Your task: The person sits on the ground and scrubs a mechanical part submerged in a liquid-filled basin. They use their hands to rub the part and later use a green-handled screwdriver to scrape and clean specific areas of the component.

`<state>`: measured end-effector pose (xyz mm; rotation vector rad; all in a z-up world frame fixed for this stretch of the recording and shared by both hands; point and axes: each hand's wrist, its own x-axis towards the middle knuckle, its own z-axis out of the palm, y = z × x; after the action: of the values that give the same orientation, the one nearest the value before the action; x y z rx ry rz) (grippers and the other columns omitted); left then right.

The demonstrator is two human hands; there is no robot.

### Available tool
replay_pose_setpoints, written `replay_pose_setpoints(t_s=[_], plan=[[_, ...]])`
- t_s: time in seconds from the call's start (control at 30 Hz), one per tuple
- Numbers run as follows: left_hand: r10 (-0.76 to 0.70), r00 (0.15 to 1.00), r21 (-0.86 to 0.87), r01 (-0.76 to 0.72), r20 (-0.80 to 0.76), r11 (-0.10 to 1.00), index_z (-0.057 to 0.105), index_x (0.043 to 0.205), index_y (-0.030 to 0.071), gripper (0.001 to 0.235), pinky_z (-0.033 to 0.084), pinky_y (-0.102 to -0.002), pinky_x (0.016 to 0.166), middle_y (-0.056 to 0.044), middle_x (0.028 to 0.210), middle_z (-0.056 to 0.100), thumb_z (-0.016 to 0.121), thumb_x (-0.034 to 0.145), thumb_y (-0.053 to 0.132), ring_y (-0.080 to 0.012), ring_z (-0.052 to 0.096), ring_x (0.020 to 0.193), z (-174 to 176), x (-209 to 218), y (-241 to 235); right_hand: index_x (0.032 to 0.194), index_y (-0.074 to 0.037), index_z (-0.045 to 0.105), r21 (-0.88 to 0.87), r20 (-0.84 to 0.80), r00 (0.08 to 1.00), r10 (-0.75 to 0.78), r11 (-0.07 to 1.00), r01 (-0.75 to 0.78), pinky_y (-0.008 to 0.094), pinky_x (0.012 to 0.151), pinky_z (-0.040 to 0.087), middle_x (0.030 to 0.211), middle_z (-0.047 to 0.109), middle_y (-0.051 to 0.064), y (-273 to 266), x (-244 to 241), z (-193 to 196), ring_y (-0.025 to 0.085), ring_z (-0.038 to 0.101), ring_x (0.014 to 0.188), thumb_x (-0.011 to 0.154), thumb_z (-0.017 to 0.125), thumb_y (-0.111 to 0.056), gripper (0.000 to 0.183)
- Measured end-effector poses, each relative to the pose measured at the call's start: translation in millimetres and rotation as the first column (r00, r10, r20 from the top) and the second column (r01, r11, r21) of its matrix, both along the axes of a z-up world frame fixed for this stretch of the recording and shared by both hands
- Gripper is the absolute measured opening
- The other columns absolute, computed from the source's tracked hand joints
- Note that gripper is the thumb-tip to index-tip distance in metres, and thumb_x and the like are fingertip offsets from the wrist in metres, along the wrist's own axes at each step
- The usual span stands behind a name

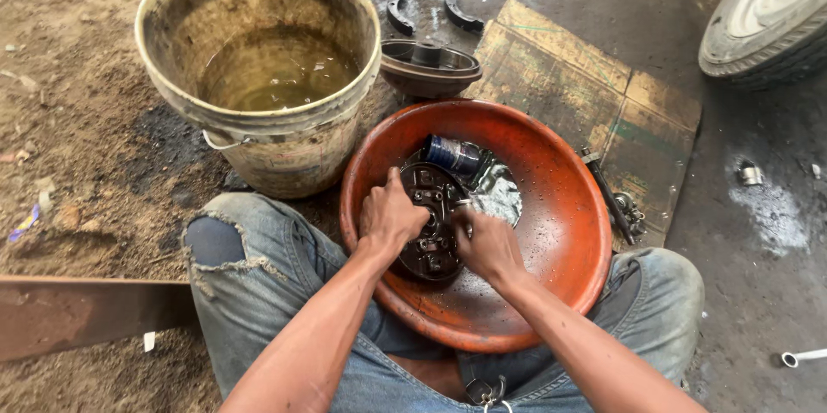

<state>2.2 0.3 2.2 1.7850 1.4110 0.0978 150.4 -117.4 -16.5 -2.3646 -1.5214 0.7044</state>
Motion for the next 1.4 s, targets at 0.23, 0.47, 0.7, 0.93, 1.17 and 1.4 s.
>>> replay_pose_setpoints(t_s=[0.23, 0.47, 0.7, 0.93, 1.17, 1.4], plan=[[-0.001, 1.0, 0.006, 0.001, 0.003, 1.0, 0.041, 0.147, -0.004, 0.086, 0.058, -0.051, 0.09, -0.035, 0.1, 0.07, 0.066, 0.068, 0.016, -0.0492, 0.07, 0.095, 0, -1, -1, 0.12, -0.009, 0.062, -0.107, 0.29, 0.939, 0.187, 0.981, -0.162, 0.044, 0.075, 0.058, 0.118, 0.064, 0.012, 8, -14, -21, 0.031, 0.066, 0.102, 0.083, 0.067, -0.014, 0.038], [-0.006, 1.0, 0.022, 0.006, 0.025, 1.0, 0.04, 0.148, -0.005, 0.088, 0.059, -0.05, 0.088, -0.035, 0.099, 0.07, 0.064, 0.065, 0.013, -0.0491, 0.071, 0.094, 3, 2, -1, 0.107, -0.01, 0.069, -0.117, 0.372, 0.858, 0.354, 0.935, -0.335, 0.046, 0.071, 0.06, 0.119, 0.065, 0.012, -1, 10, -26, 0.034, 0.064, 0.105, 0.084, 0.065, -0.019, 0.025], [0.005, 1.0, 0.064, -0.005, 0.006, 0.998, 0.039, 0.147, -0.005, 0.087, 0.059, -0.051, 0.086, -0.035, 0.099, 0.069, 0.064, 0.065, 0.013, -0.0491, 0.071, 0.093, 3, 3, -1, 0.103, -0.007, 0.072, 0.02, 0.455, 0.841, 0.294, 0.94, -0.34, 0.042, 0.07, 0.061, 0.108, 0.07, 0.011, 27, 14, -42, 0.033, 0.064, 0.107, 0.088, 0.061, -0.016, 0.021], [-0.014, 1.0, 0.048, 0.013, 0.017, 0.999, 0.036, 0.149, -0.006, 0.089, 0.059, -0.051, 0.086, -0.035, 0.101, 0.069, 0.064, 0.067, 0.014, -0.0485, 0.071, 0.093, 1, 6, -2, 0.094, -0.007, 0.072, -0.043, 0.306, 0.889, 0.34, 0.938, -0.344, 0.047, 0.073, 0.058, 0.097, 0.07, 0.011, 8, 19, -28, 0.032, 0.065, 0.097, 0.087, 0.066, -0.021, 0.017], [0.0, 1.0, 0.032, 0.0, 0.009, 0.999, 0.035, 0.15, -0.008, 0.091, 0.059, -0.051, 0.089, -0.037, 0.1, 0.069, 0.064, 0.066, 0.013, -0.0491, 0.071, 0.095, -5, 2, -1, 0.092, -0.004, 0.069, 0.117, 0.321, 0.921, 0.219, 0.956, -0.268, 0.047, 0.066, 0.058, 0.094, 0.069, 0.015, 16, 5, -42, 0.033, 0.068, 0.08, 0.091, 0.062, -0.012, 0.011], [-0.016, 0.999, 0.025, 0.017, -0.03, 1.0, 0.042, 0.144, -0.008, 0.084, 0.06, -0.051, 0.087, -0.036, 0.096, 0.069, 0.062, 0.066, 0.012, -0.0486, 0.071, 0.092, -3, 5, -1, 0.094, -0.008, 0.07, -0.1, 0.297, 0.865, 0.405, 0.914, -0.393, 0.046, 0.071, 0.059, 0.093, 0.071, 0.014, -19, 23, -18, 0.034, 0.071, 0.081, 0.09, 0.063, -0.02, 0.014]])
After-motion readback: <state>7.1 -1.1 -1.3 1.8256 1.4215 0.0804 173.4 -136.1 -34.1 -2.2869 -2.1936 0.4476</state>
